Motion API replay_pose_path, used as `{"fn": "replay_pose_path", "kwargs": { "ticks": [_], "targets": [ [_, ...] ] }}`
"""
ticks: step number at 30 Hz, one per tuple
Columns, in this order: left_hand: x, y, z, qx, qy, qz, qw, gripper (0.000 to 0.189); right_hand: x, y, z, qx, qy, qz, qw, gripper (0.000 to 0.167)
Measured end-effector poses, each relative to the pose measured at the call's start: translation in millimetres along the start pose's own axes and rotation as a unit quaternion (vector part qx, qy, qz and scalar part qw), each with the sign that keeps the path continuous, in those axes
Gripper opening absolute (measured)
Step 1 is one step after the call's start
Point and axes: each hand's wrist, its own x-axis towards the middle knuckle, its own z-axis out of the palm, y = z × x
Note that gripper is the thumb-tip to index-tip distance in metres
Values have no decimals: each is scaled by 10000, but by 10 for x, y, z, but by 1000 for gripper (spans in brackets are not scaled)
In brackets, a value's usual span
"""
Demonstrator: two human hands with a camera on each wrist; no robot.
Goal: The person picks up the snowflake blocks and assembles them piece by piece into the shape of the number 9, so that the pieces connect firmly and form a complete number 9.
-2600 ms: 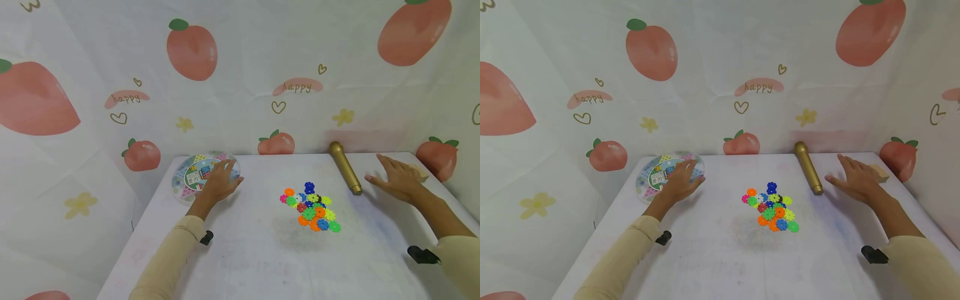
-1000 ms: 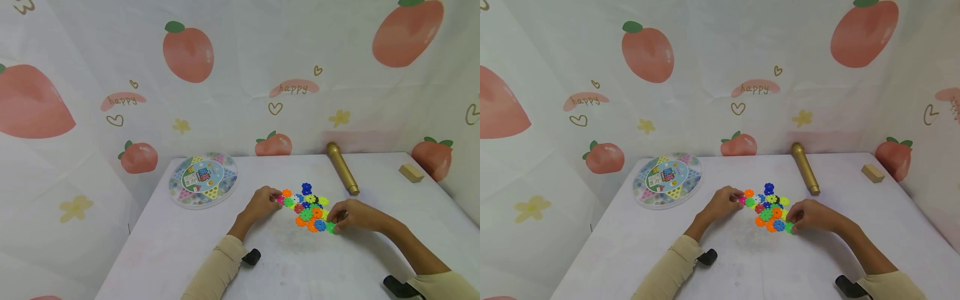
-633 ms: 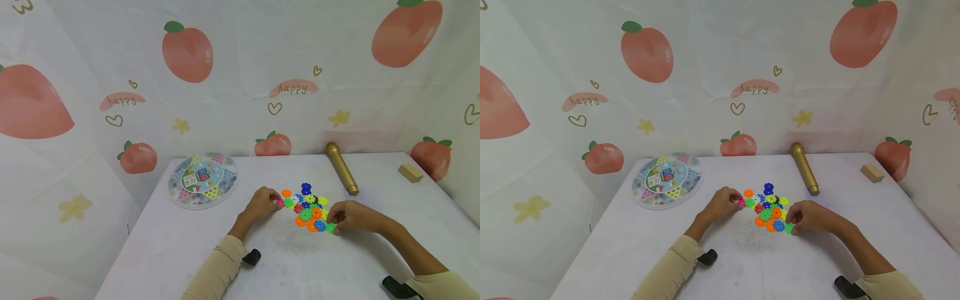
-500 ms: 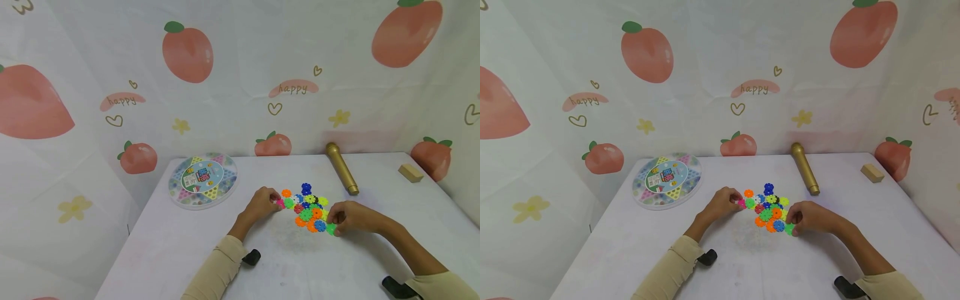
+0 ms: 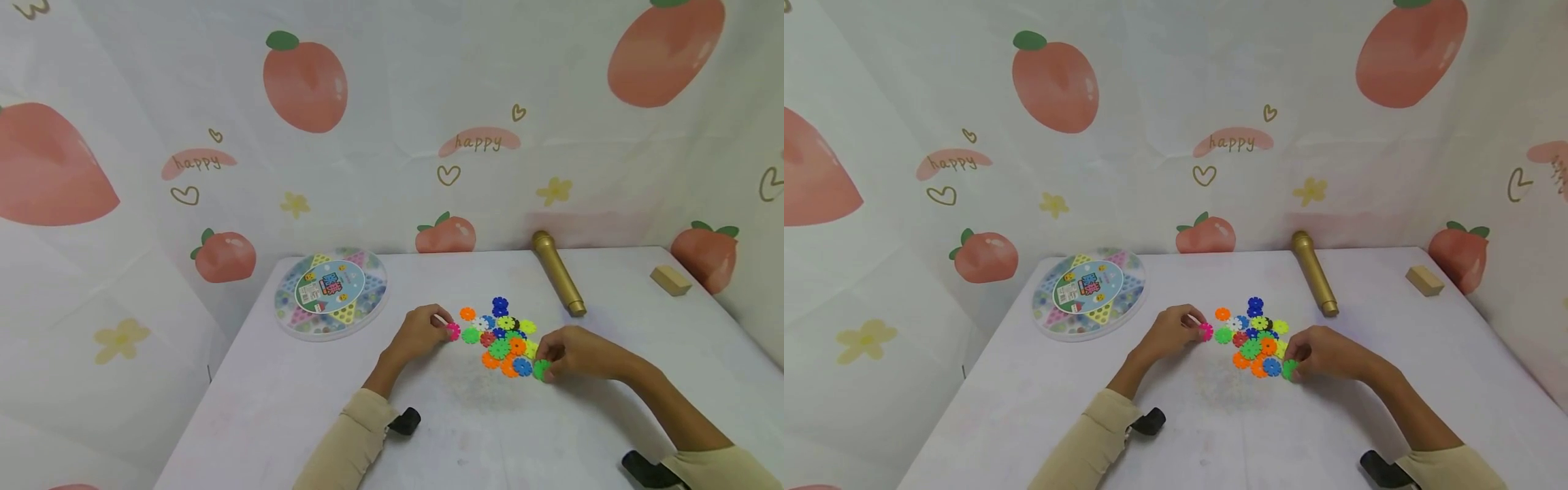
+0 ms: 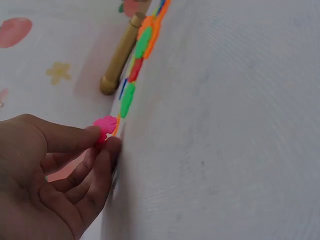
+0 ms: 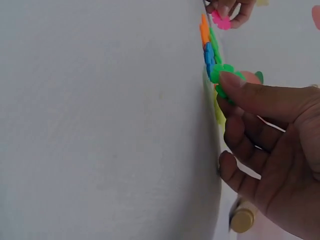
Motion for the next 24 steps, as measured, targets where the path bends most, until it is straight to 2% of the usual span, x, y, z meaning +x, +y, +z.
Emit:
{"fn": "replay_pose_path", "kwargs": {
  "ticks": [4,7,13,18,24],
  "targets": [
    [-53,-5,-52,-640,-84,-295,9975,13,32,-41,5,77,222,-121,9997,10],
    [-93,7,-84,-966,-101,-397,9945,13,80,-94,16,219,387,-222,9988,13],
    [-157,71,-114,-1459,-259,-387,9882,13,181,-211,32,347,574,-628,9958,13],
    [-211,157,-146,-1908,-407,-394,9800,17,269,-316,64,353,738,-887,9927,14],
    [-256,253,-189,-2335,-537,-340,9703,22,354,-459,82,558,852,-933,9904,17]
  ]
}}
